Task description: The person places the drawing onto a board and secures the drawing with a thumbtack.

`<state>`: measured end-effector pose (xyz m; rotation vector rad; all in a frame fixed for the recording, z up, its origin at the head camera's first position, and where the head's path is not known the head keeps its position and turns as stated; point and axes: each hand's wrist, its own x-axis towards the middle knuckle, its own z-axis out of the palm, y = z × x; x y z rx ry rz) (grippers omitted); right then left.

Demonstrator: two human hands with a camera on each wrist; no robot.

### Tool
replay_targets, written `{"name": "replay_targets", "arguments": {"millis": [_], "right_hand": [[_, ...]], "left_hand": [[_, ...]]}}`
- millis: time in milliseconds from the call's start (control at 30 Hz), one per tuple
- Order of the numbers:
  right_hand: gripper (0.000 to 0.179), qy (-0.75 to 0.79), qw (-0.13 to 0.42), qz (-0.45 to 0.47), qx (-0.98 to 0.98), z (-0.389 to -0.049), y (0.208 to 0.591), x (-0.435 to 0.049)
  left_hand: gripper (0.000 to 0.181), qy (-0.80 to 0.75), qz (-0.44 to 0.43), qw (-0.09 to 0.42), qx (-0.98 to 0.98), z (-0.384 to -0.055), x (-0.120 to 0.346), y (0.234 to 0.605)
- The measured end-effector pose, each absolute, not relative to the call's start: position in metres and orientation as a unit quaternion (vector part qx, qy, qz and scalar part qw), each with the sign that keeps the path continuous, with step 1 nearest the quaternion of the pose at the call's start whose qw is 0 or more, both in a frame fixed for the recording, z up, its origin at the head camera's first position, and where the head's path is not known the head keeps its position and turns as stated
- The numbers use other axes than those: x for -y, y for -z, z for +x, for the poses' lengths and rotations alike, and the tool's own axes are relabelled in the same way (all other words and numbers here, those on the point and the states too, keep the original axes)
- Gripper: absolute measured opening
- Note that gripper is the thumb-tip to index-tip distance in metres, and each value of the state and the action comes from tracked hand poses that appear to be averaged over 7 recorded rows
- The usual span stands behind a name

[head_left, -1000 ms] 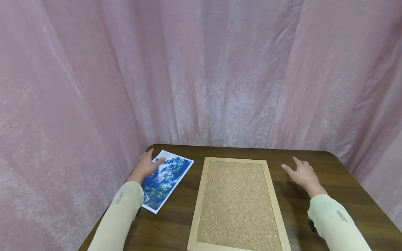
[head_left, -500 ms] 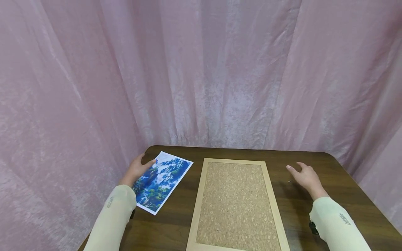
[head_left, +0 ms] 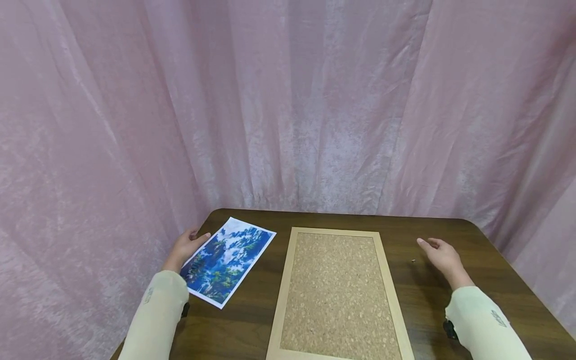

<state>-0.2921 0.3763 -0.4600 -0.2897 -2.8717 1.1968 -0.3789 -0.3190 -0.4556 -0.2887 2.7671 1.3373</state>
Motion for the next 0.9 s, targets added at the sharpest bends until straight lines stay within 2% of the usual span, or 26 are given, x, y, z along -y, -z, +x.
{"name": "replay_targets", "arguments": {"millis": [367, 900], "right_hand": [[0.086, -0.422, -0.006, -0.113, 0.899, -0.288, 0.468, -0.379], [0.083, -0.498, -0.016, -0.146, 0.855, -0.292, 0.479, -0.378]], "left_hand": [[0.094, -0.454, -0.116, 0.038, -0.883, -0.379, 0.337, 0.473], [0.087, -0.478, -0.13, 0.027, -0.868, -0.377, 0.352, 0.491]]}}
